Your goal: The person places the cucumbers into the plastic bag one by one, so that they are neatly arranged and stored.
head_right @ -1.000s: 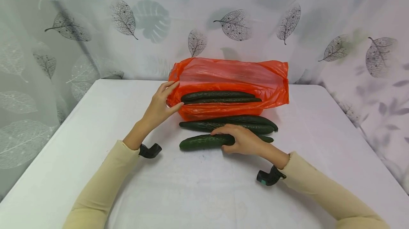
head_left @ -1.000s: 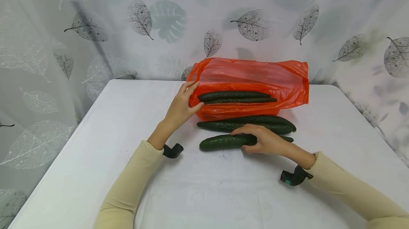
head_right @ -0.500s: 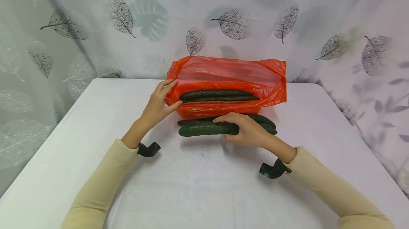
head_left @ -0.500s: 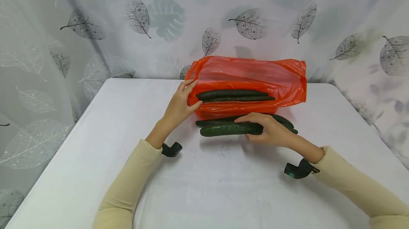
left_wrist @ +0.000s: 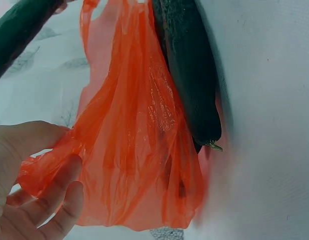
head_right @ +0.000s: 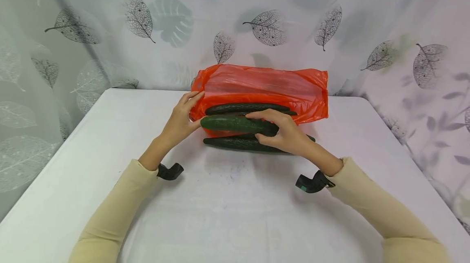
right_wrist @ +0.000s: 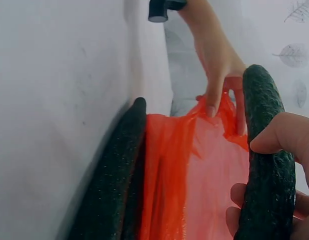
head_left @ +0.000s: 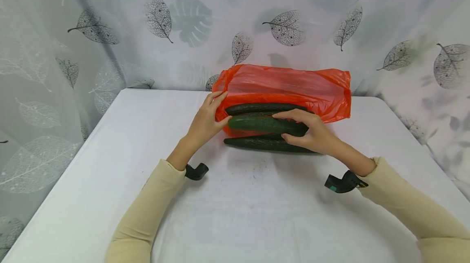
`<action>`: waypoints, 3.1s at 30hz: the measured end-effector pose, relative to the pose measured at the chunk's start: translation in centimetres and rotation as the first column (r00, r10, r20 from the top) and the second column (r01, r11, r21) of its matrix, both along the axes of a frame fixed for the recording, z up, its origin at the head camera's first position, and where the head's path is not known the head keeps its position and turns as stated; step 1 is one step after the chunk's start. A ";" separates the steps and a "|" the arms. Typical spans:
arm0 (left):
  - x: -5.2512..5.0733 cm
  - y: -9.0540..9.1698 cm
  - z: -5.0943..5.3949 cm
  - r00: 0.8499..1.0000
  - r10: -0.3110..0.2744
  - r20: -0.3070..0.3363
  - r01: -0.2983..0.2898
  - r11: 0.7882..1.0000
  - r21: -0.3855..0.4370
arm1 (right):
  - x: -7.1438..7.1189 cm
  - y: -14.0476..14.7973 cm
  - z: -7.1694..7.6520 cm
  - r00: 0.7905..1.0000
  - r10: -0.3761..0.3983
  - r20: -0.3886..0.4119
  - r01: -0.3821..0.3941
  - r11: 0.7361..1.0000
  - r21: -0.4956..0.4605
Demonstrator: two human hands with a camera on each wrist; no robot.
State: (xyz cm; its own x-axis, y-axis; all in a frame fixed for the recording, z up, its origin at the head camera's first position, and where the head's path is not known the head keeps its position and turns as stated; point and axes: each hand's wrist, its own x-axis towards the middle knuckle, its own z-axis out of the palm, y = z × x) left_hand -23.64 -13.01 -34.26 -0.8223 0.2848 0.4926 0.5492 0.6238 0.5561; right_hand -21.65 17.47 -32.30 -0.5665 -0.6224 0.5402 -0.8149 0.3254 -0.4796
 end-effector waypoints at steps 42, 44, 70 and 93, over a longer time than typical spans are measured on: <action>-0.2 -0.1 -0.3 1.000 -0.019 0.002 0.019 1.000 -0.005 | -6.5 -3.7 2.2 0.970 -0.078 0.229 0.166 0.903 -0.397; -0.2 -0.1 -0.3 1.000 -0.017 0.002 0.017 1.000 -0.007 | -6.6 -4.0 2.3 0.970 -0.085 0.228 0.169 0.909 -0.381; 0.0 0.0 -0.1 1.000 0.011 -0.010 -0.011 1.000 -0.022 | -8.9 -2.5 0.5 0.925 -0.231 0.301 0.272 0.957 -0.100; -0.1 -0.1 -0.2 0.999 -0.021 -0.042 0.021 1.000 -0.001 | -13.8 -4.5 -1.0 0.923 -0.243 0.298 0.165 0.951 0.262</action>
State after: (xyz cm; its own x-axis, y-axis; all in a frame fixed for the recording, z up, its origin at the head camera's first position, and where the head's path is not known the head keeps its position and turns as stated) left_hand -23.74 -13.14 -34.44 -0.7950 0.3021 0.5261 0.5848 0.6122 0.5321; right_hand -35.50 12.95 -33.34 -0.8134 -0.5582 0.1634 -0.5317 0.5998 -0.5979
